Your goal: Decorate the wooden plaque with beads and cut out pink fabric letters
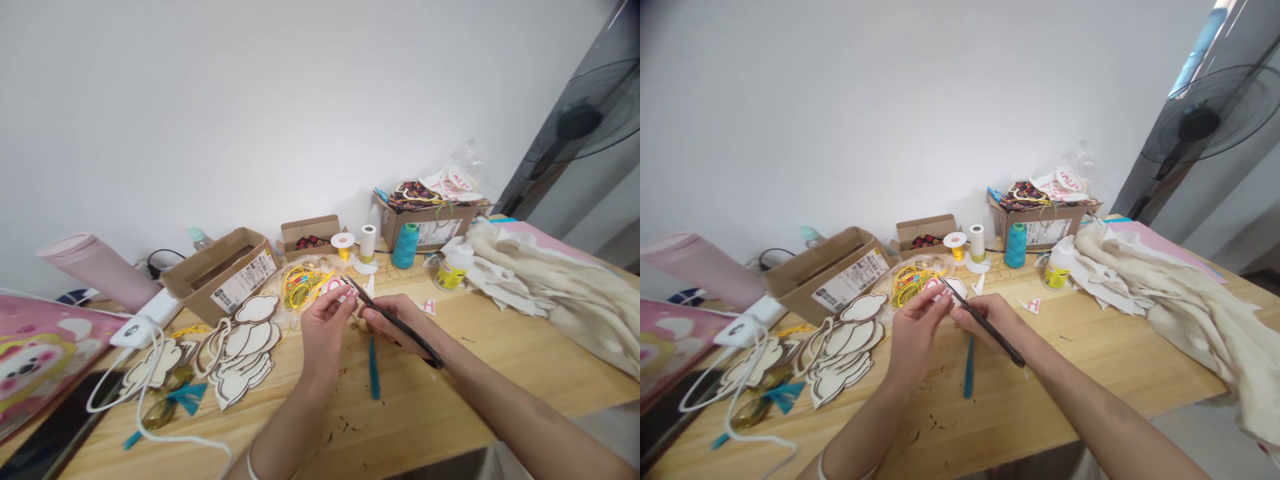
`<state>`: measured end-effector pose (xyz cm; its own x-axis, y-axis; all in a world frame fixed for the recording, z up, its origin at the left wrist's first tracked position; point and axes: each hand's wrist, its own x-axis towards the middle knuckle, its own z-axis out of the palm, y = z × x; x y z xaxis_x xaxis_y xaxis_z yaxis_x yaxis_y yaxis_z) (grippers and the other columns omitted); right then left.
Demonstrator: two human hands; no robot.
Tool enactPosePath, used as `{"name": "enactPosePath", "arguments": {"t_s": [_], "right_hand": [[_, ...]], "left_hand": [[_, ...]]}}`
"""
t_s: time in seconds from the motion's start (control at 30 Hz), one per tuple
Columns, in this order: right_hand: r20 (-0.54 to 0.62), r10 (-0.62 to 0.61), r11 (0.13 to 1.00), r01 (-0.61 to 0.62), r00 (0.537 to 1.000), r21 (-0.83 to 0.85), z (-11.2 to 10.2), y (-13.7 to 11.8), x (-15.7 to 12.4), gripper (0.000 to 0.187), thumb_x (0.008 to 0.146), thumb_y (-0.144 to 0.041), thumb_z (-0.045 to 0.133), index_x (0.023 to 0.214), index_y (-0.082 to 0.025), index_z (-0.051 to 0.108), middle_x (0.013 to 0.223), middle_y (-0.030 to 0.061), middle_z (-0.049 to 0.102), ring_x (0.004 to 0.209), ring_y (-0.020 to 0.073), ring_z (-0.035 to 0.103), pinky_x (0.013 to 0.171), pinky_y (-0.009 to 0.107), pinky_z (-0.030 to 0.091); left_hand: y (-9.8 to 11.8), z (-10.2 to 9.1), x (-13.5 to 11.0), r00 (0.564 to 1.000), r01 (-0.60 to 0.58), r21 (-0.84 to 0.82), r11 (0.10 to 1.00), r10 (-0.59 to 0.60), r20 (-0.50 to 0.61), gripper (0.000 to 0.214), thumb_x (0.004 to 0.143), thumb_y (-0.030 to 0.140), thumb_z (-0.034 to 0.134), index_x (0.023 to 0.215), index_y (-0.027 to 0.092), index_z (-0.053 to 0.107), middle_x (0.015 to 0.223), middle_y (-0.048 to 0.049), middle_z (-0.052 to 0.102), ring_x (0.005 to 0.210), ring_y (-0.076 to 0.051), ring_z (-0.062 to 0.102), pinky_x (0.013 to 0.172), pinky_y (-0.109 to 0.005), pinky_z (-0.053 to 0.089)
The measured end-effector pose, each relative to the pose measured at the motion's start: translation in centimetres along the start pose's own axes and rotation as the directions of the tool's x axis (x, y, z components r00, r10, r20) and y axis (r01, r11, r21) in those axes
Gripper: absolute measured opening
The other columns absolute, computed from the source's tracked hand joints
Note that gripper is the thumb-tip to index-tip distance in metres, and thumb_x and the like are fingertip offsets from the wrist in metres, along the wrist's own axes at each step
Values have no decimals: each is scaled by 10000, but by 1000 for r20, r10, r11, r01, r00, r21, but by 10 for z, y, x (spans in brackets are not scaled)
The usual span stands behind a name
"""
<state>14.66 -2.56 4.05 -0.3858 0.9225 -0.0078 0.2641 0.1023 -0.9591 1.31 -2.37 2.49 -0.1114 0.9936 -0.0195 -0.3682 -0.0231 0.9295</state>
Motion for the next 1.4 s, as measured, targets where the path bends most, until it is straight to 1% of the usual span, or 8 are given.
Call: {"name": "enactPosePath", "arguments": {"t_s": [0.2, 0.5, 0.63, 0.83, 1.07, 1.17, 1.3, 1.4], "right_hand": [[8, 8, 1000, -8, 1000, -16, 0, 1, 0, 522, 674, -674, 450, 554, -169, 391, 479, -68, 274, 438, 43, 233, 404, 211, 160], [-23, -25, 997, 23, 999, -67, -3, 11, 2, 424, 705, -537, 533, 560, -155, 424, 530, -59, 263, 485, 51, 225, 423, 206, 166], [-21, -15, 997, 14, 1000, -73, -4, 14, 2, 399, 695, -499, 565, 551, -154, 424, 533, -59, 254, 488, 51, 225, 423, 203, 168], [-27, -31, 992, 28, 999, -125, -6, 17, 2, 386, 709, -496, 543, 581, -134, 495, 535, -53, 293, 489, 53, 246, 422, 195, 201], [-63, 25, 975, -38, 998, -221, -12, 25, 4, 385, 689, -493, 571, 573, -128, 531, 507, -56, 299, 471, 52, 257, 400, 186, 179], [-65, -20, 978, 7, 998, -207, -14, 26, 4, 396, 704, -514, 549, 601, -133, 526, 521, -51, 327, 480, 59, 277, 409, 185, 205], [-17, -110, 979, 105, 994, -173, -15, 24, 2, 399, 740, -532, 505, 725, -135, 540, 567, -32, 402, 507, 74, 328, 441, 191, 265], [27, -125, 970, 128, 992, -207, -15, 22, 1, 404, 746, -537, 499, 746, -135, 542, 575, -27, 408, 517, 78, 329, 452, 195, 268]], "left_hand": [[1, 0, 2, 1000, -5, 34, 999, 6, -7, 269, 583, 227, 733, 838, 153, 692, 765, -26, 693, 729, -116, 616, 734, -242, 476], [-1, -2, 4, 999, -42, 58, 997, 41, 7, 257, 579, 234, 733, 811, 145, 666, 742, -22, 670, 700, -111, 597, 682, -225, 458], [2, 0, 4, 1000, -17, 53, 998, 17, -5, 284, 561, 237, 741, 808, 135, 646, 741, -25, 659, 682, -109, 590, 691, -238, 457], [4, 0, 3, 999, -37, 55, 998, 36, 10, 237, 570, 225, 731, 745, 150, 590, 712, -1, 637, 666, -101, 578, 676, -237, 456], [4, -1, 5, 998, -56, 118, 991, 56, 10, 215, 575, 217, 723, 731, 143, 594, 676, 7, 609, 624, -88, 553, 633, -221, 445], [5, -1, 6, 998, -64, 132, 989, 64, -1, 227, 570, 226, 726, 735, 145, 593, 676, 12, 606, 612, -83, 546, 631, -221, 447], [5, -2, 6, 998, -68, 139, 988, 70, -9, 234, 564, 226, 728, 736, 143, 593, 677, 11, 608, 612, -87, 549, 630, -223, 451], [7, -2, 6, 997, -71, 156, 985, 73, -5, 227, 565, 228, 726, 732, 142, 598, 680, 7, 616, 610, -90, 554, 625, -222, 451]]}}
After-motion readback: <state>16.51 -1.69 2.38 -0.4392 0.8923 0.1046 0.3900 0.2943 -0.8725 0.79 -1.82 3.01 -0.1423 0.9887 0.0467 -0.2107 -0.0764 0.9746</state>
